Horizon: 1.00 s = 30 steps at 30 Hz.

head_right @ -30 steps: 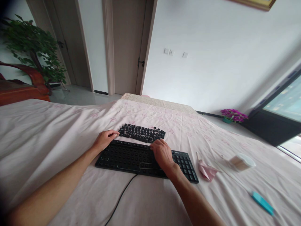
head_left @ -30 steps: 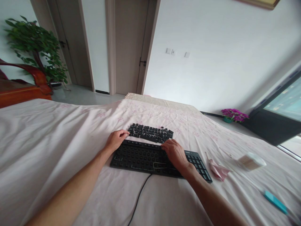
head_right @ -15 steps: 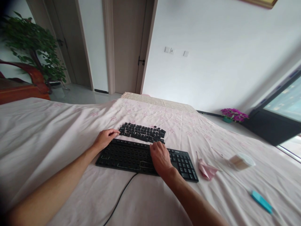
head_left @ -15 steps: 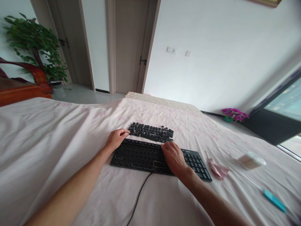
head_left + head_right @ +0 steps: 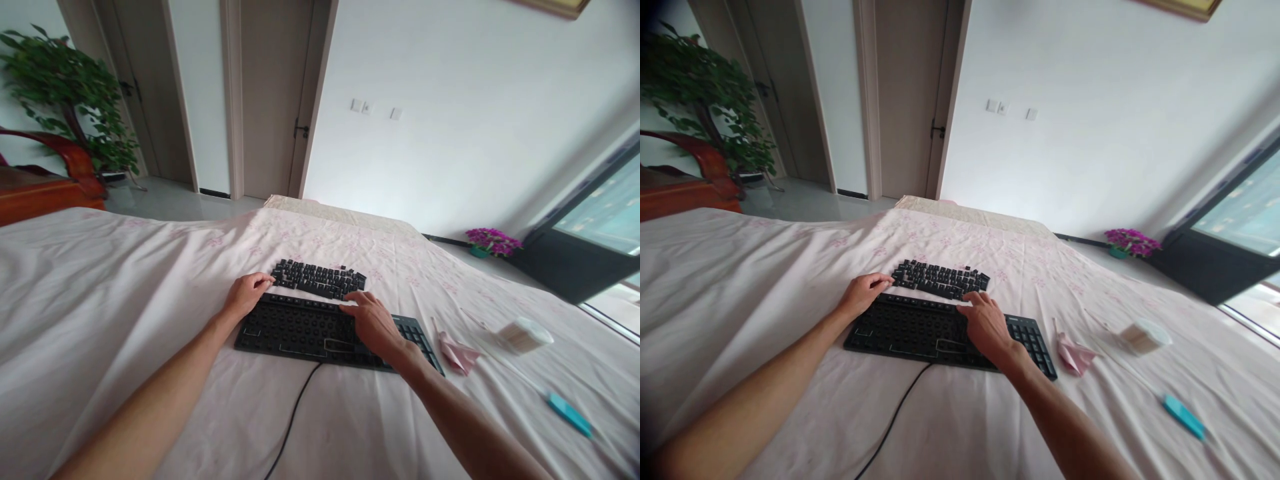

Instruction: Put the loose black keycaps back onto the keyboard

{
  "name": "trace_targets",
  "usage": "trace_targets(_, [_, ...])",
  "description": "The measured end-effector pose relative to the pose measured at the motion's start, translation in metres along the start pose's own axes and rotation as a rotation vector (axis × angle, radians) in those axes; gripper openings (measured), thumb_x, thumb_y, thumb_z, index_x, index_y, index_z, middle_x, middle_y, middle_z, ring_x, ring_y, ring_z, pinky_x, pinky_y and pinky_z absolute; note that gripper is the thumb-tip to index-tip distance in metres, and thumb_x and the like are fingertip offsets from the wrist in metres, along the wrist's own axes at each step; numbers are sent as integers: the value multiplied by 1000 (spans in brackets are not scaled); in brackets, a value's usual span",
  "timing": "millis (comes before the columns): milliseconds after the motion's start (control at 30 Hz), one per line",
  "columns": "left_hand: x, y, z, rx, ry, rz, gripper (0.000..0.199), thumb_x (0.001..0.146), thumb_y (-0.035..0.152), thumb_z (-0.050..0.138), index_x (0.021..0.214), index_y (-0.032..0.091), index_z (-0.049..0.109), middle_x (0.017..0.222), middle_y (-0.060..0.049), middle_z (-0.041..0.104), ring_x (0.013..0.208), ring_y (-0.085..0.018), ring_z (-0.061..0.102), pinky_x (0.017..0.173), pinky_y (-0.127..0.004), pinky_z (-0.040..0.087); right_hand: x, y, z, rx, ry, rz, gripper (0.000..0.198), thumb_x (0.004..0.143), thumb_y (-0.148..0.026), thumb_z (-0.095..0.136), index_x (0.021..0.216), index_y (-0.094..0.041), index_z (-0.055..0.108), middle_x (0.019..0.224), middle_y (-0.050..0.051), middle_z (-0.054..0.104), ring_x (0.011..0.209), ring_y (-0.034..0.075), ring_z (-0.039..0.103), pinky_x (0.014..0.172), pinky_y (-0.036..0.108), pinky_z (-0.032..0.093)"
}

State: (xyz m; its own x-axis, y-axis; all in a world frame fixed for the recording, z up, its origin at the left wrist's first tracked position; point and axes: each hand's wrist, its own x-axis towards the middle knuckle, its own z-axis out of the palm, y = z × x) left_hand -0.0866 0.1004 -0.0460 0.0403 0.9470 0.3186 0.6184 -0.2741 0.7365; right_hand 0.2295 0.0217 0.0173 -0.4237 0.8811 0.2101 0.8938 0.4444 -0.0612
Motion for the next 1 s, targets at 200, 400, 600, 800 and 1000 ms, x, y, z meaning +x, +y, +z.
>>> trace_targets(200, [1, 0, -1, 0, -11, 10, 28, 81, 35, 49, 92, 26, 73, 99, 2, 74, 94, -19, 67, 87, -27, 48, -10, 30, -2, 278, 190, 160, 40, 83, -10, 41, 107, -23, 70, 105, 5, 67, 99, 19, 59, 90, 32, 44])
trace_targets(400, [2, -2, 0, 5, -11, 19, 29, 81, 36, 49, 93, 25, 73, 99, 1, 74, 94, -19, 66, 86, -27, 47, -37, -2, -21, 238, 28, 73, 26, 84, -22, 54, 103, -29, 70, 100, 2, 68, 93, 19, 60, 81, 29, 45])
trace_targets(600, [1, -1, -1, 5, -11, 14, 29, 80, 36, 49, 92, 26, 73, 99, 1, 74, 95, -20, 66, 86, -28, 47, -54, -29, -21, -44, -92, -28, 22, 86, -16, 52, 98, -27, 67, 83, 3, 64, 81, 19, 54, 66, 29, 39])
trace_targets(800, [0, 0, 0, 8, -2, 13, 28, 80, 36, 48, 91, 25, 73, 99, 1, 74, 94, -19, 66, 84, -28, 48, -59, -35, -10, -155, -63, -112, 33, 85, -4, 43, 107, -22, 62, 88, 6, 60, 80, 19, 51, 66, 31, 38])
trace_targets(1000, [1, 1, 1, -5, 6, 7, 28, 80, 36, 49, 90, 25, 73, 98, 1, 74, 94, -19, 66, 86, -27, 48, -51, -28, -23, -20, -32, -47, 27, 84, -6, 43, 87, -23, 65, 88, 4, 58, 78, 17, 54, 65, 28, 39])
